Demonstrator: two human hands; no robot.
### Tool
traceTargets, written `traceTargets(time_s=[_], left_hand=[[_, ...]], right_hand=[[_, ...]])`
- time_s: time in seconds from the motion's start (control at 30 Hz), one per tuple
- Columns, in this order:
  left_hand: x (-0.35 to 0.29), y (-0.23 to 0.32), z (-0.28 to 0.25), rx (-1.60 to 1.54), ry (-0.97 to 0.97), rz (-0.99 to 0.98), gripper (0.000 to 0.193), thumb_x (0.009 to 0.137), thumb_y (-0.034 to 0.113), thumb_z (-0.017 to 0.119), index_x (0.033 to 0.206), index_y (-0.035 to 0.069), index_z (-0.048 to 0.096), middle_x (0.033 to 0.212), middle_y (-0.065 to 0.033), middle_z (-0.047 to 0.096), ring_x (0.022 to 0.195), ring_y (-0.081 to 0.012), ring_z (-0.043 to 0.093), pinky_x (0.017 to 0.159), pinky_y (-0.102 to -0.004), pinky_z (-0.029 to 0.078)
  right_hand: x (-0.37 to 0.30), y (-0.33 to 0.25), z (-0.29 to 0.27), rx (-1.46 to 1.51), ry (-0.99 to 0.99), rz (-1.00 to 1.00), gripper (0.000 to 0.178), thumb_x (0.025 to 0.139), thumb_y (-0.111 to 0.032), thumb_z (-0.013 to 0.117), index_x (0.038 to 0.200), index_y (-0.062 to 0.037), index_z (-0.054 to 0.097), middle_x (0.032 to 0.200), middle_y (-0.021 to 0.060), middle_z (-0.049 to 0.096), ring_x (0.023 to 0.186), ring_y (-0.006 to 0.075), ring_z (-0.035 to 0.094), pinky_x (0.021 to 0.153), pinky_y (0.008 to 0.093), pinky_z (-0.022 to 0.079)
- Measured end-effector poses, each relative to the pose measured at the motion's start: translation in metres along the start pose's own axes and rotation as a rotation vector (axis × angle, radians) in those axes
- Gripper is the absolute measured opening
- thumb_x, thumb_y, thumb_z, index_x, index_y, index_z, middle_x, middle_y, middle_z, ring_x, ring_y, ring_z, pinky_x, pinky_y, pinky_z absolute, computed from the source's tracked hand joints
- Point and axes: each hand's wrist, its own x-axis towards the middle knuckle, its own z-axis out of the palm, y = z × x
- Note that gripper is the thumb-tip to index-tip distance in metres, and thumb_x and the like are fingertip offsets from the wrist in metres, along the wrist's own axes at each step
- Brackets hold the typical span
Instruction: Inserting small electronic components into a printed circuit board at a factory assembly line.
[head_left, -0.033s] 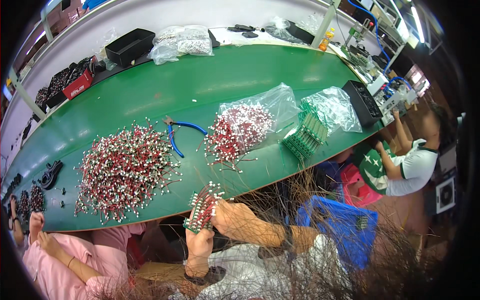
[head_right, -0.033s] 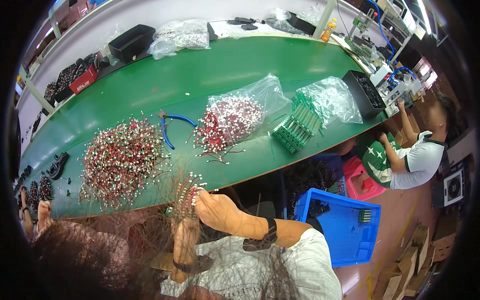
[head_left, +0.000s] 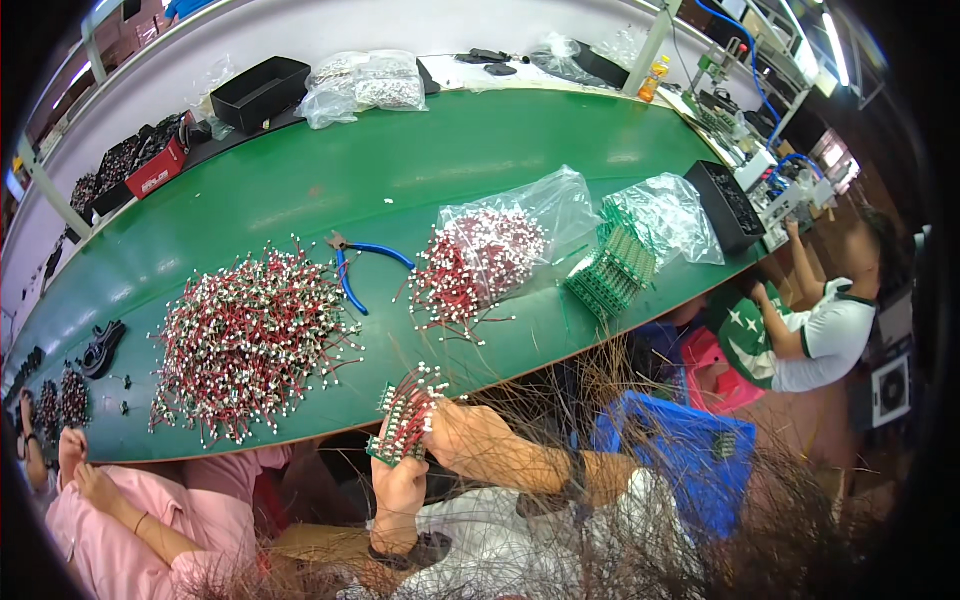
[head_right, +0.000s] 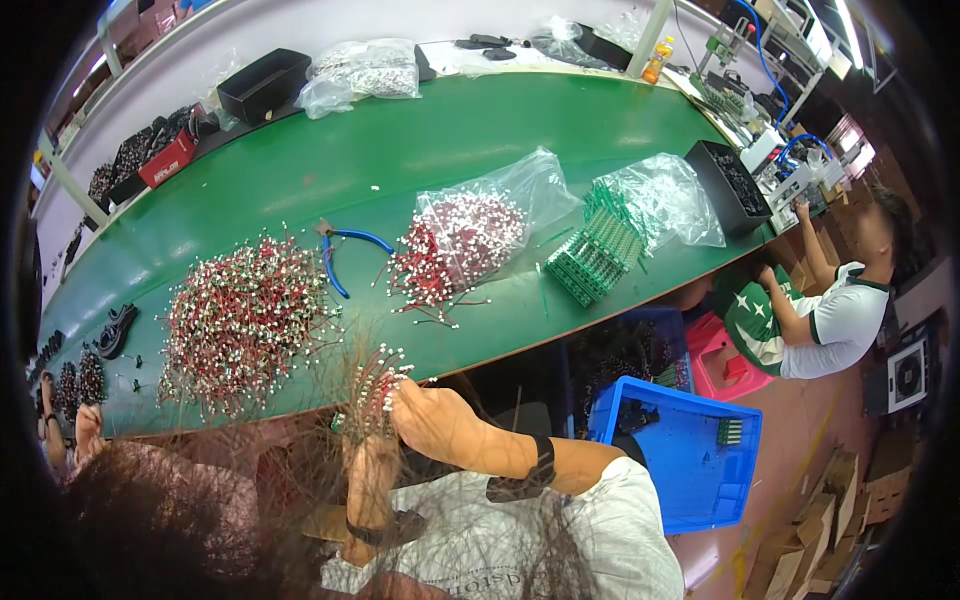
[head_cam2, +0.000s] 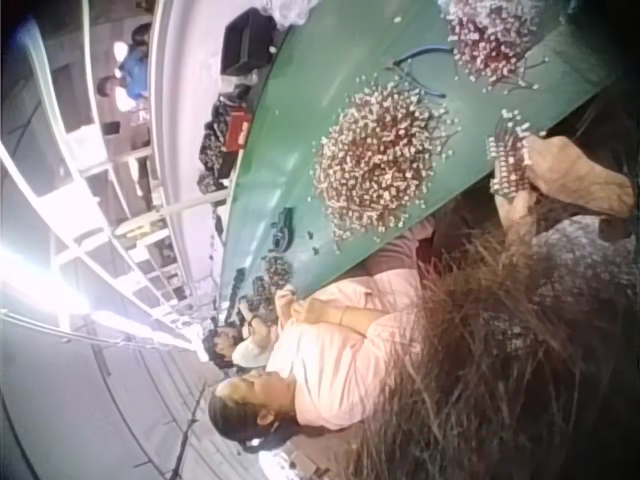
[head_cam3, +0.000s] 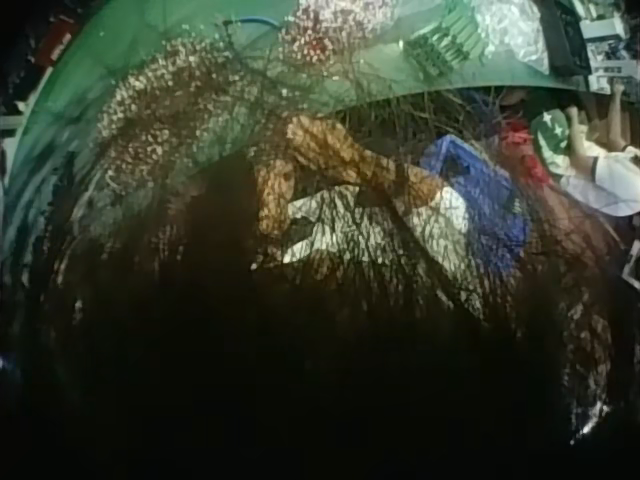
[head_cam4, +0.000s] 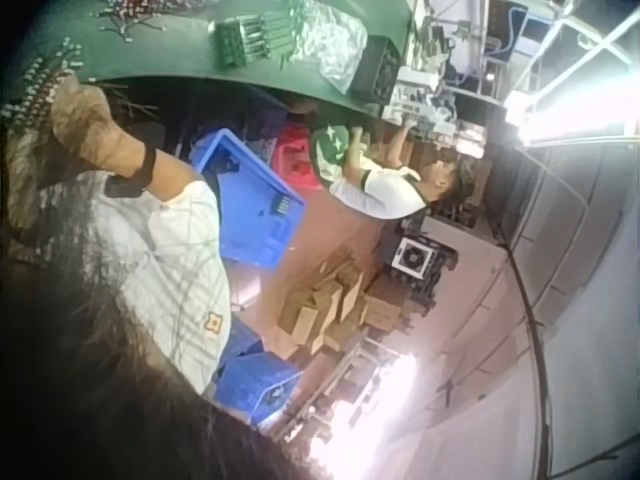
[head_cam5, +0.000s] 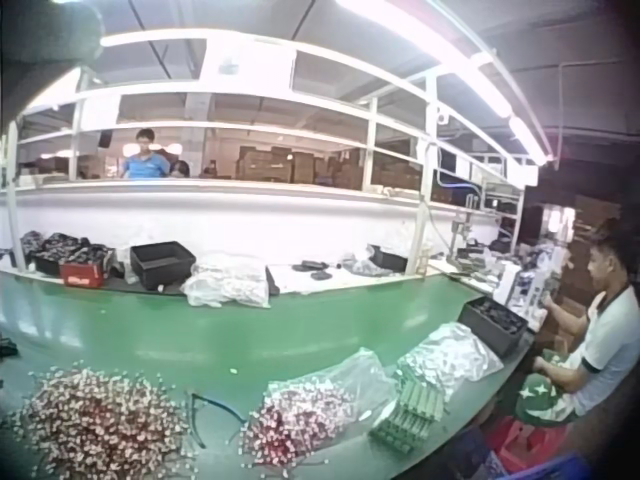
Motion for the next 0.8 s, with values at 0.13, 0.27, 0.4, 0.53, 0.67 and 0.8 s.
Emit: traceTargets(time_s=[0.13,0.27,0.4,0.53,0.67,0.8], left_hand=[[0.0,0.002,-0.002,0.04,0.032,-0.008,0.082,0.057,-0.008,0.043,0.139,-0.009,0.042,0.129,-0.0122,0.058,0.118,-0.0217,0.057,0.089,-0.0251,0.046],[-0.004,-0.003,-0.004,0.064,0.08,-0.018,0.082,0.06,-0.01,0.043,0.142,-0.008,0.04,0.13,-0.0102,0.058,0.116,-0.0183,0.057,0.074,-0.0199,0.047],[-0.004,-0.005,-0.004,0.094,0.035,0.021,0.082,0.061,-0.01,0.044,0.143,-0.008,0.039,0.132,-0.0107,0.057,0.118,-0.0181,0.056,0.076,-0.0198,0.047],[-0.007,0.009,0.008,0.097,0.041,-0.039,0.083,0.06,-0.01,0.044,0.143,-0.008,0.039,0.134,-0.0112,0.056,0.121,-0.0188,0.054,0.086,-0.0231,0.047],[-0.005,0.017,0.015,0.133,0.015,-0.004,0.083,0.059,-0.01,0.045,0.142,-0.006,0.041,0.134,-0.0128,0.056,0.123,-0.0225,0.054,0.099,-0.0282,0.043],[-0.004,0.025,-0.006,1.169,-0.007,0.3,0.082,0.059,-0.012,0.043,0.14,-0.003,0.044,0.133,-0.0157,0.056,0.124,-0.0267,0.053,0.102,-0.0309,0.042]], right_hand=[[0.002,-0.001,-0.012,-0.161,0.0,0.01,0.009,0.076,-0.014,0.058,0.076,-0.0042,0.058,0.079,0.0057,0.052,0.083,0.018,0.053,0.058,0.026,0.049],[0.0,-0.002,-0.011,-0.159,-0.023,0.022,0.011,0.075,-0.014,0.058,0.078,-0.0034,0.059,0.079,0.0055,0.052,0.083,0.0183,0.053,0.059,0.026,0.049],[-0.001,0.002,-0.002,-0.172,0.037,-0.004,0.012,0.074,-0.014,0.058,0.079,-0.0034,0.06,0.082,0.0061,0.053,0.084,0.0185,0.053,0.06,0.0268,0.049],[-0.001,0.003,0.008,-0.046,0.077,0.055,0.012,0.073,-0.012,0.059,0.081,-0.0026,0.06,0.083,0.0067,0.054,0.085,0.0192,0.055,0.061,0.0285,0.05],[0.002,0.001,0.006,0.068,0.075,0.113,0.013,0.073,-0.01,0.058,0.081,-0.0009,0.06,0.083,0.0086,0.055,0.077,0.0211,0.057,0.058,0.0308,0.05],[0.016,0.026,0.006,0.196,0.187,0.148,0.008,0.079,-0.009,0.064,0.083,-0.003,0.06,0.083,0.0109,0.056,0.068,0.0279,0.06,0.055,0.0361,0.05]])
